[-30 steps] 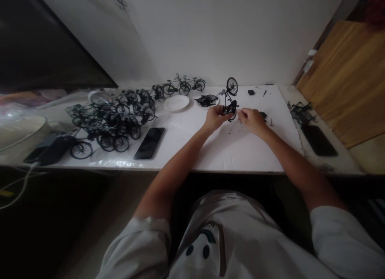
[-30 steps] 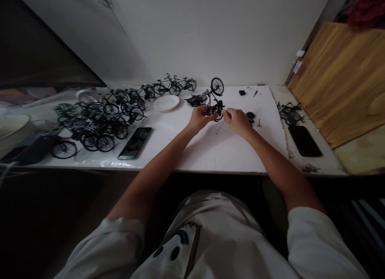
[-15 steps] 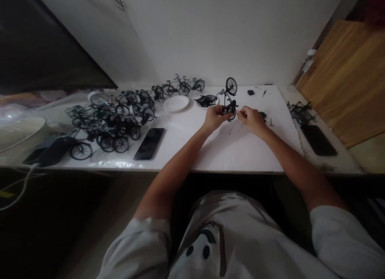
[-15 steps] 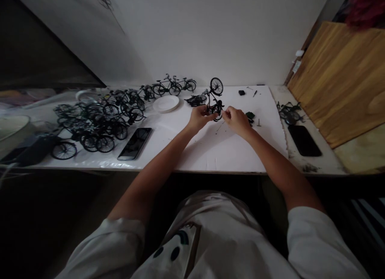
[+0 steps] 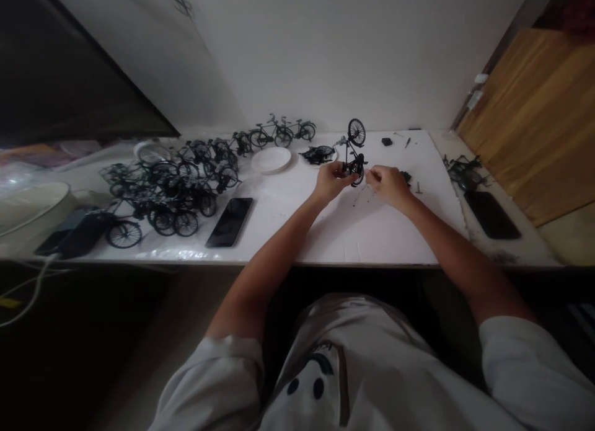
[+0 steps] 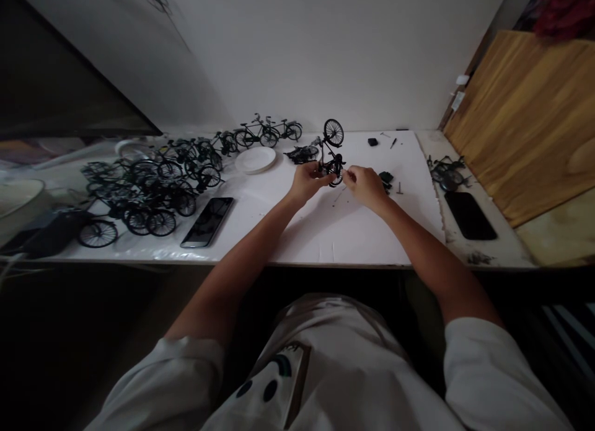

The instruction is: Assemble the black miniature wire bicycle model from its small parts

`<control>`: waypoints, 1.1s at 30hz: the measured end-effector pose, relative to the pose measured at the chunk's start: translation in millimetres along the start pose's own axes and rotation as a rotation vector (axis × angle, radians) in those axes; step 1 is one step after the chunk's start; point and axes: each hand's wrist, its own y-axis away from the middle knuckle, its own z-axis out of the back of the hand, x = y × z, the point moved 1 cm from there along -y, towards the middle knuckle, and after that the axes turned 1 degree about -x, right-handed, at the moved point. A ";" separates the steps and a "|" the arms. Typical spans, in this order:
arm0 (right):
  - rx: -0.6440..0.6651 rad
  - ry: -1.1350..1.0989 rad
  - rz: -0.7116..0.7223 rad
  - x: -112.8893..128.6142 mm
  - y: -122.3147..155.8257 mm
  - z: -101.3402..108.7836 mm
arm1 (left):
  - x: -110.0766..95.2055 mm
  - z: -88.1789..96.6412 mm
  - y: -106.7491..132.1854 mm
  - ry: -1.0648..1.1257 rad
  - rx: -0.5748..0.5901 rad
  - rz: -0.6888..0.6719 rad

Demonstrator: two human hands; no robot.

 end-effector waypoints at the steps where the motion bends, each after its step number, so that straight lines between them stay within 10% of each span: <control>1: 0.012 -0.016 0.005 0.0 0.1 0.2 | -0.7 -0.5 0.5 -0.003 0.001 0.006; 33: -0.106 -0.231 0.068 -7.5 -1.0 -9.6 | -3.3 -5.2 3.1 0.060 -0.016 0.067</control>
